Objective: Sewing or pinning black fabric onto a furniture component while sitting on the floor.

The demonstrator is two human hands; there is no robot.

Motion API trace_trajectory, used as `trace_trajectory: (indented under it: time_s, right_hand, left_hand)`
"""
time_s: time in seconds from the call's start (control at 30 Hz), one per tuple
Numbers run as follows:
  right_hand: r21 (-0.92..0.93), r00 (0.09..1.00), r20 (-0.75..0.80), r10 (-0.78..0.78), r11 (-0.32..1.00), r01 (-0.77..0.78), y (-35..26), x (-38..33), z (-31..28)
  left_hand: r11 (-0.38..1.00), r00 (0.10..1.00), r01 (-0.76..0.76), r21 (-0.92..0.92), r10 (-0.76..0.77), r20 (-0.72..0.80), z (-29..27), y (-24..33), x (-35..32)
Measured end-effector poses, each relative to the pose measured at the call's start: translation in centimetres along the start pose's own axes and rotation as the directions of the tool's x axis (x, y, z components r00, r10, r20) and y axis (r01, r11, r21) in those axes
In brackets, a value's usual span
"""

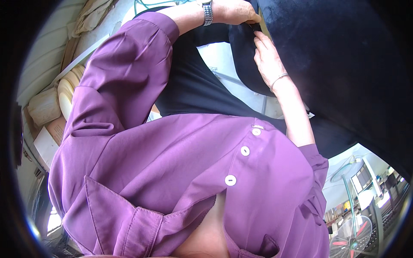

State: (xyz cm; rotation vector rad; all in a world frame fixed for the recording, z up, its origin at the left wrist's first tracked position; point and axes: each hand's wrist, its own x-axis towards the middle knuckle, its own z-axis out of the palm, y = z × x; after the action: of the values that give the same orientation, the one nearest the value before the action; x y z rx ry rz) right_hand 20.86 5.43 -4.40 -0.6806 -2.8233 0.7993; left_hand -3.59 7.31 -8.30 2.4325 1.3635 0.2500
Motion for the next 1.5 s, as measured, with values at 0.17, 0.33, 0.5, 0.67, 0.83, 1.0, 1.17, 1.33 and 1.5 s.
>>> trace_trajectory:
  time_s: [0.17, 0.33, 0.5, 0.67, 0.83, 1.0, 1.17, 1.33, 1.5]
  right_hand:
    - [-0.064, 1.0, 0.02, -0.006, 0.998, 0.008, 0.1, -0.1, 0.1]
    - [-0.056, 1.0, 0.021, 0.002, 0.998, -0.001, 0.3, -0.2, 0.1]
    - [-0.054, 1.0, 0.021, 0.0, 0.999, 0.001, 0.0, -0.1, 0.0]
    - [-0.05, 1.0, 0.021, 0.012, 0.999, -0.011, 0.2, -0.2, 0.2]
    - [-0.034, 1.0, 0.016, 0.016, 0.999, -0.015, 0.0, -0.1, 0.1]
    - [-0.047, 1.0, 0.015, 0.017, 0.999, -0.016, 0.3, -0.2, 0.0]
    - [-0.043, 0.999, 0.024, 0.027, 0.999, -0.026, 0.1, -0.1, 0.2]
    - [-0.063, 1.0, -0.004, -0.001, 0.998, 0.001, 0.1, -0.1, 0.2]
    - [-0.039, 0.989, 0.088, 0.117, 0.993, -0.114, -0.2, -0.1, -0.3]
  left_hand:
    - [0.995, 0.997, -0.075, -0.067, 0.077, 0.028, 0.9, -1.3, 0.6]
    - [0.996, 0.994, -0.034, -0.082, 0.042, 0.101, -0.3, -1.1, 0.9]
    - [0.991, 0.99, -0.065, -0.118, 0.079, 0.118, -0.8, -1.5, 0.4]
    - [0.995, 0.993, -0.006, -0.101, 0.018, 0.114, -0.7, -0.8, 0.6]
    - [0.993, 0.996, -0.019, -0.118, 0.029, 0.079, -0.8, -0.7, 0.3]
    - [0.994, 0.994, -0.042, -0.097, 0.051, 0.101, -0.8, -0.8, 0.9]
    - [0.997, 0.996, -0.064, -0.034, 0.066, 0.066, -0.2, -1.0, 1.1]
    - [0.997, 0.994, -0.076, -0.026, 0.078, 0.079, 0.0, -0.6, 1.7]
    - [0.993, 0.983, -0.101, 0.055, 0.092, 0.156, 0.4, -0.1, 2.0]
